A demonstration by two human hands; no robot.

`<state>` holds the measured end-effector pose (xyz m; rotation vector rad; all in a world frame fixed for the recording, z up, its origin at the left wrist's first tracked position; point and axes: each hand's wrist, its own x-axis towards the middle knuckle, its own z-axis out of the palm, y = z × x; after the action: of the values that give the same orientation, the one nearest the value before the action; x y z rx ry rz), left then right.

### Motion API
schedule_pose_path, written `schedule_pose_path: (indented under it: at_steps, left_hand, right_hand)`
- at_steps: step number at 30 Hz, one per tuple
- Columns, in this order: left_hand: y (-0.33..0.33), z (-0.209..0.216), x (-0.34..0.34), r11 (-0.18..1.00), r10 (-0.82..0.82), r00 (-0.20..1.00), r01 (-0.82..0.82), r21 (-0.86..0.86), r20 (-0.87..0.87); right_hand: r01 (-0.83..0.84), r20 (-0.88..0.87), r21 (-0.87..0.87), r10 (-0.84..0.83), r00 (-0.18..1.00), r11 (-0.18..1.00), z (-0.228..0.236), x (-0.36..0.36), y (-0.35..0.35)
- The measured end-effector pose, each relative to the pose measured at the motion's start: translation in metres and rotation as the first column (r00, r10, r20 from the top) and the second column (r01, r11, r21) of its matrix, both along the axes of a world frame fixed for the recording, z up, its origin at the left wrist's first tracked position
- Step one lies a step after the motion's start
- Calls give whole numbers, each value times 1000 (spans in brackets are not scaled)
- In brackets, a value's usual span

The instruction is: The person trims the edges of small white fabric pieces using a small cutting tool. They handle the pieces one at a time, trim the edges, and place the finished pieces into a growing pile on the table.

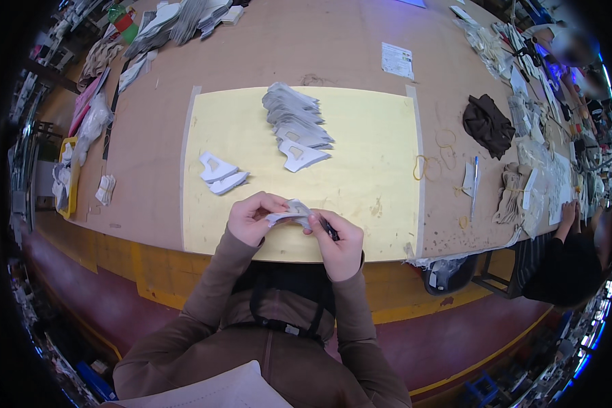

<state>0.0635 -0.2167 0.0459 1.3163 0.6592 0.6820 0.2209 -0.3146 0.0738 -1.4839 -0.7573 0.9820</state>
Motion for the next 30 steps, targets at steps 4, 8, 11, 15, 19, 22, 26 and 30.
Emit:
schedule_pose_path:
  at_steps: [4,8,11,15,19,22,26,30]
  left_hand:
    - [3,6,-13,980,98,992,-82,-182,81]
    - [6,13,-22,943,226,974,-212,-256,26]
    - [3,18,-21,942,247,966,-222,-252,72]
    - [-3,25,-13,936,232,972,-212,-280,40]
    - [-7,34,-8,936,144,987,-114,-333,67]
    - [-12,36,-7,942,125,987,-84,-325,105]
    - [-19,31,-3,978,201,957,-182,-105,209]
    - [-15,31,-9,931,126,990,-138,339,56]
  right_hand:
    - [1,59,-32,1,998,999,5,5,14]
    - [50,542,66,-78,837,997,11,14,41]
    - [81,619,165,-167,768,983,23,14,46]
    - [-100,493,129,24,870,987,39,-5,13]
    - [-148,481,129,69,874,981,29,-20,3]
    - [-98,519,153,4,855,983,22,-20,4]
    - [-146,529,175,33,848,974,23,-17,1]
    - [-146,493,188,35,869,971,23,-19,-1]
